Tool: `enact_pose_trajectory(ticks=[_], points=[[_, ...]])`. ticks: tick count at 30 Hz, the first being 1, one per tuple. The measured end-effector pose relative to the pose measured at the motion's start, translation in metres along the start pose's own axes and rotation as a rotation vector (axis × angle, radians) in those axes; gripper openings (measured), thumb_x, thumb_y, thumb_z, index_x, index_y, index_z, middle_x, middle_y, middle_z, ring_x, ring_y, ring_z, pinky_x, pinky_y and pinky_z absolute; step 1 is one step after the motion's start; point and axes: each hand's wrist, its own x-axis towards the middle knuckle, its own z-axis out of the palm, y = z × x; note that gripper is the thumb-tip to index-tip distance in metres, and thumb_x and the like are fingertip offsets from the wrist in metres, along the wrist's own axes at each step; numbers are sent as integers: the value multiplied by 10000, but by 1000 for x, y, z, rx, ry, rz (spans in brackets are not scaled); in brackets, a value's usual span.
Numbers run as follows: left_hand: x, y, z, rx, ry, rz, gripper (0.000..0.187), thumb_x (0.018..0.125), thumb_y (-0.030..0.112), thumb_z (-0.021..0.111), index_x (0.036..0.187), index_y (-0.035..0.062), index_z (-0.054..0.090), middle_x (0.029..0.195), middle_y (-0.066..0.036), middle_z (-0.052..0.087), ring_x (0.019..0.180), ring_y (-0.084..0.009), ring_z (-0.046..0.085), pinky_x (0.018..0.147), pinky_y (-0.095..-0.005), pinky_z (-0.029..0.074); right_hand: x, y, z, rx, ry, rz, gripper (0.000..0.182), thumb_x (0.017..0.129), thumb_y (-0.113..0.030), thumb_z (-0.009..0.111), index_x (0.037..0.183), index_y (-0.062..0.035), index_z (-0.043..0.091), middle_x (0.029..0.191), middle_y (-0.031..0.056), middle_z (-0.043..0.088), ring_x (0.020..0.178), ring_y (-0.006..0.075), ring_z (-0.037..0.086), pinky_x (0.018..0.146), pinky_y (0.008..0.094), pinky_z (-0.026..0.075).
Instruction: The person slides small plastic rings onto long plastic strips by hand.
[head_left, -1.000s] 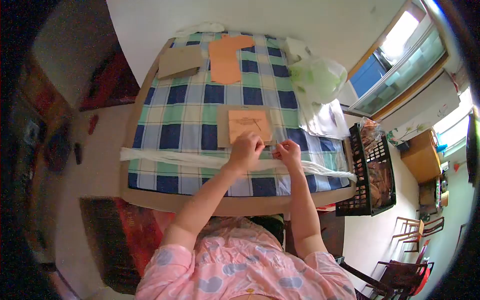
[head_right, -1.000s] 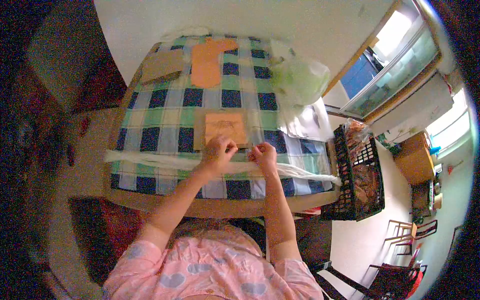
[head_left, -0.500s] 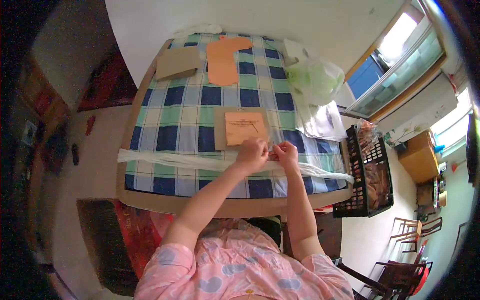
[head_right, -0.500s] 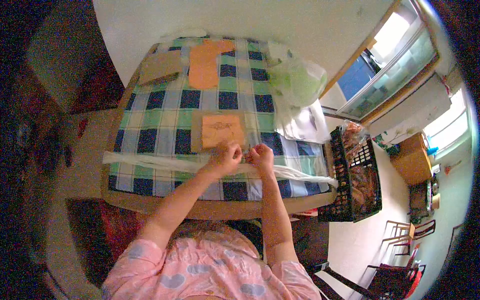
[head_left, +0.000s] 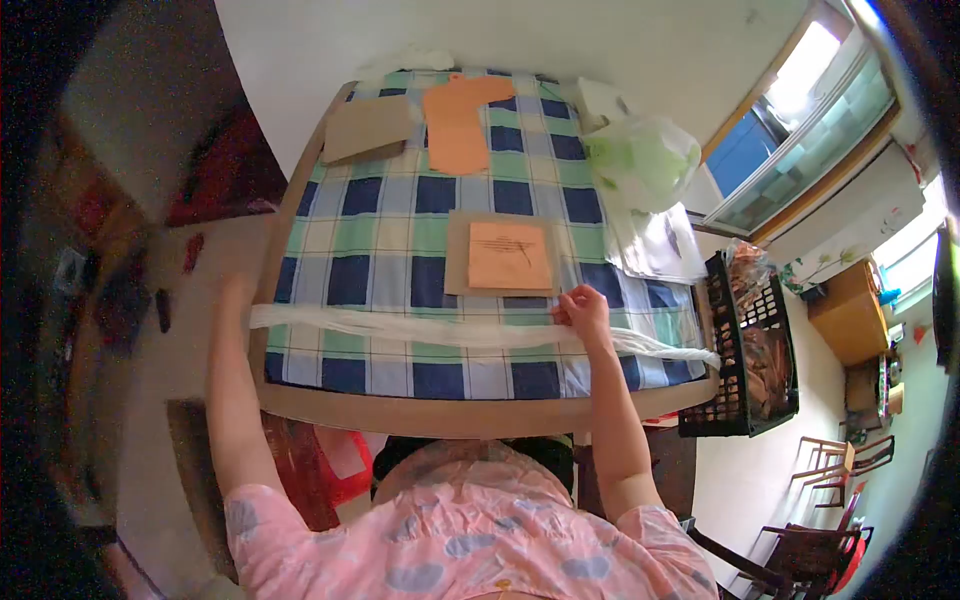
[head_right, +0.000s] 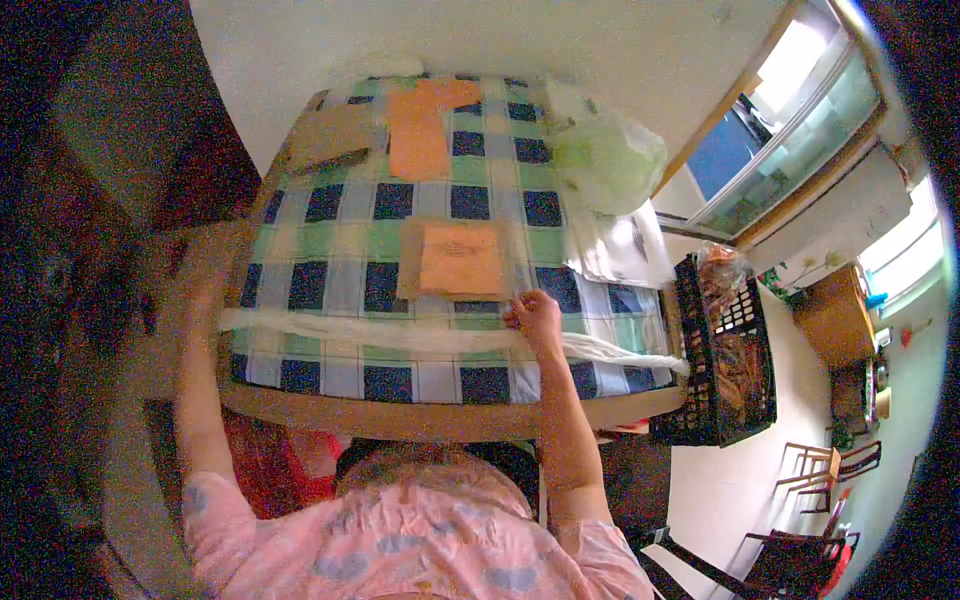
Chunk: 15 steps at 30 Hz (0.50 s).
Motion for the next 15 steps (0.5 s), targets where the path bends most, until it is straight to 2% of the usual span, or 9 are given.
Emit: enact_pose_trajectory(ticks=[3,6,8,9,10,11,12,14,15], points=[[-20,-6,11,-386,208,-324,250,898,248,491,975,54,630,937,-161,639,884,-297,620,785,-418,471,-10,-11,1,23,14,21,84,873,-62,576,916,-5,531,693,143,650,541,155,610,471,268,491],[-33,21,-39,-915,231,-256,208,867,217,521,944,63,639,904,-158,622,843,-317,608,740,-422,469,-13,-17,-2,119,-31,54,95,886,-64,557,968,-27,527,711,139,657,537,128,590,479,240,474],[-43,82,-67,-1021,205,-28,182,846,196,541,924,69,645,882,-157,611,817,-330,601,710,-426,467,-11,-17,-5,151,-80,60,120,884,-51,543,1002,-34,531,744,127,661,572,123,593,511,237,483],[-43,121,-57,-810,416,97,165,834,153,560,943,61,642,968,-154,599,878,-315,597,727,-396,478,-11,-15,-7,152,-104,51,136,880,-39,537,1016,-36,537,765,118,662,599,123,598,533,237,488],[-49,153,-63,-983,283,247,162,831,131,561,952,46,627,1015,-150,593,912,-323,583,772,-396,476,-13,-13,-9,151,-127,43,154,876,-28,530,1030,-38,543,786,109,663,625,122,602,555,237,494],[-46,186,-69,-1074,367,485,194,822,87,550,1004,57,610,1043,-140,593,998,-317,560,831,-401,467,-14,-9,-12,100,-181,-1,184,862,-12,531,1042,-41,547,810,96,660,667,119,603,582,236,495],[-49,218,-72,-944,579,624,254,786,56,558,1035,77,604,1101,-112,582,1071,-289,532,886,-393,446,-14,-6,-15,48,-234,-47,214,847,4,531,1055,-43,551,835,83,656,709,115,604,608,236,496],[-45,260,-77,-885,538,741,256,821,63,507,1046,85,627,1186,-90,573,1144,-286,505,956,-402,419,-20,-10,-21,-120,-295,-165,271,808,30,538,1067,-49,560,888,72,642,790,134,604,667,255,497],[-41,266,-73,-882,518,774,267,793,64,533,1044,92,620,1180,-82,568,1146,-276,496,959,-392,411,-28,-20,-20,-235,-303,-236,297,784,40,544,1066,-54,565,917,75,632,829,157,604,699,276,497]])
